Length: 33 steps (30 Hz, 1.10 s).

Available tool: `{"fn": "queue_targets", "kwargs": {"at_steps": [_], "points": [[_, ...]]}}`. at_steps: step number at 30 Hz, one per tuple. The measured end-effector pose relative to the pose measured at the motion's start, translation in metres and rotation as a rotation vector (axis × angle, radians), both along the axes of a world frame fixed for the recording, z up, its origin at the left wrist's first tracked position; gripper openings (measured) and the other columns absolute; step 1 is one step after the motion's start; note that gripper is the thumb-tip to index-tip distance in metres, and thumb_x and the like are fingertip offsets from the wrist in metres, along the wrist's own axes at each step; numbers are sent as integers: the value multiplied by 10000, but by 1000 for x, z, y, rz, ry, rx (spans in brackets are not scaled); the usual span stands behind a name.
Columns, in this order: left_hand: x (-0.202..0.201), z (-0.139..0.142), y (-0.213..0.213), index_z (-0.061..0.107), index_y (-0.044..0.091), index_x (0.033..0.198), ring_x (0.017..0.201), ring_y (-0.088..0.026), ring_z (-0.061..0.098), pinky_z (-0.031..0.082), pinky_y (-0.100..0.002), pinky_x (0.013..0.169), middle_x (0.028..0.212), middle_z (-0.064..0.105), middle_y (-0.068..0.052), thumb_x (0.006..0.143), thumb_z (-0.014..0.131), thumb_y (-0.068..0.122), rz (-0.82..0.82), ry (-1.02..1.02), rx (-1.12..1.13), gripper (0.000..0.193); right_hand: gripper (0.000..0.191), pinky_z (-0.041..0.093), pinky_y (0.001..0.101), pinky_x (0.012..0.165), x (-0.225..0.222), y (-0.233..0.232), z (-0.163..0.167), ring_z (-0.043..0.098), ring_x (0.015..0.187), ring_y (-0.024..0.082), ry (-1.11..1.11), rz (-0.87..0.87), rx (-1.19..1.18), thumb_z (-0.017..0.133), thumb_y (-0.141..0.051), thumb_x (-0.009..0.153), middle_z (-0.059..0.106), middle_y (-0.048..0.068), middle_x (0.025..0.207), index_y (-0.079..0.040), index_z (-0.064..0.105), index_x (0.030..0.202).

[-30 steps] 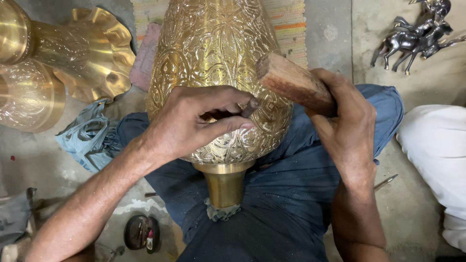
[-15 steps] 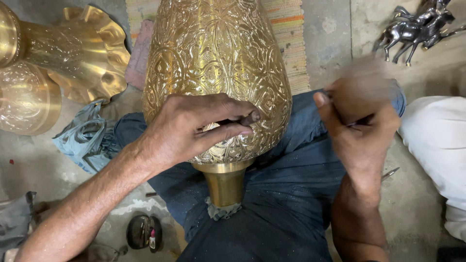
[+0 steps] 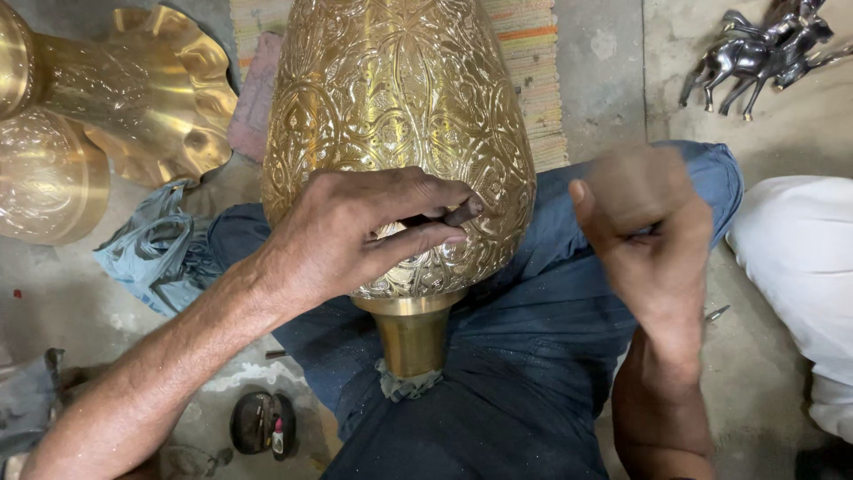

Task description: The person sits cross-legged on the floor holding a chisel against an ornate brass vessel resting on their lap and strikes the chisel with a wooden mallet, working the embossed pattern across the vessel surface and repositioning the chisel repeatedly.

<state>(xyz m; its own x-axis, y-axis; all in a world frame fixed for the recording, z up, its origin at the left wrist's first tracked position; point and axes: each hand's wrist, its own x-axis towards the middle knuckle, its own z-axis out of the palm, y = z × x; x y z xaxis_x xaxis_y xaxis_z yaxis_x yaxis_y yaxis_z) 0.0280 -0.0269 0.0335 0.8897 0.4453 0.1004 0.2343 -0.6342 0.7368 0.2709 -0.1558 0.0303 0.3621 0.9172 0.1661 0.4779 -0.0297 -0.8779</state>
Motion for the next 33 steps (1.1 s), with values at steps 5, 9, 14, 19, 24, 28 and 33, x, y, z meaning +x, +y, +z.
{"fn": "queue_targets", "kwargs": {"at_steps": [5, 9, 14, 19, 24, 28, 33], "points": [[-1, 3, 1, 719, 106, 1178, 940, -193, 785, 668, -322, 800, 1128, 783, -79, 962, 756, 245, -14, -7, 76, 260, 314, 507, 385, 788, 11, -11, -16, 642, 892, 273, -464, 96, -19, 738, 107, 763, 632, 138, 936, 28, 611, 1039], [0, 5, 1, 707, 98, 1245, 940, -182, 792, 675, -310, 791, 1105, 779, -68, 958, 746, 247, 8, -31, -18, 325, 167, 513, 318, 748, 9, -22, -33, 611, 828, 112, -64, -97, -74, 793, -16, 1047, 640, 37, 919, -7, 626, 1050], [2, 6, 2, 702, 92, 1250, 943, -181, 789, 671, -311, 796, 1122, 777, -74, 955, 753, 248, 0, -39, -19, 337, 233, 444, 267, 651, 12, -21, -36, 507, 711, 99, 47, -48, 12, 764, -1, 1052, 540, 31, 848, -9, 544, 976], [3, 5, 3, 711, 86, 1228, 944, -187, 785, 670, -302, 791, 1103, 777, -83, 950, 762, 245, -8, -29, 20, 325, 130, 463, 339, 711, 15, -20, -27, 634, 751, 199, -327, 22, 11, 748, 8, 950, 618, 99, 848, 5, 620, 978], [3, 6, 5, 735, 90, 1173, 893, -187, 784, 666, -312, 748, 1077, 786, -85, 925, 780, 268, -4, 34, 22, 309, 225, 475, 387, 687, 13, -13, -17, 650, 782, 233, -656, 162, 19, 793, 61, 773, 646, 119, 805, 23, 633, 926], [4, 6, 4, 732, 88, 1214, 922, -193, 787, 668, -315, 764, 1118, 780, -93, 936, 765, 257, 11, -10, -5, 326, 184, 500, 289, 683, 1, -2, -9, 613, 751, 106, 106, -85, -2, 779, -44, 1037, 647, 45, 860, -38, 598, 1002], [2, 6, 4, 724, 90, 1225, 945, -200, 789, 671, -324, 798, 1137, 779, -93, 955, 765, 247, -10, -30, 34, 315, 323, 542, 424, 761, 6, -4, -5, 696, 798, 256, -776, 135, -24, 800, 72, 663, 676, 132, 815, 20, 635, 936]]}}
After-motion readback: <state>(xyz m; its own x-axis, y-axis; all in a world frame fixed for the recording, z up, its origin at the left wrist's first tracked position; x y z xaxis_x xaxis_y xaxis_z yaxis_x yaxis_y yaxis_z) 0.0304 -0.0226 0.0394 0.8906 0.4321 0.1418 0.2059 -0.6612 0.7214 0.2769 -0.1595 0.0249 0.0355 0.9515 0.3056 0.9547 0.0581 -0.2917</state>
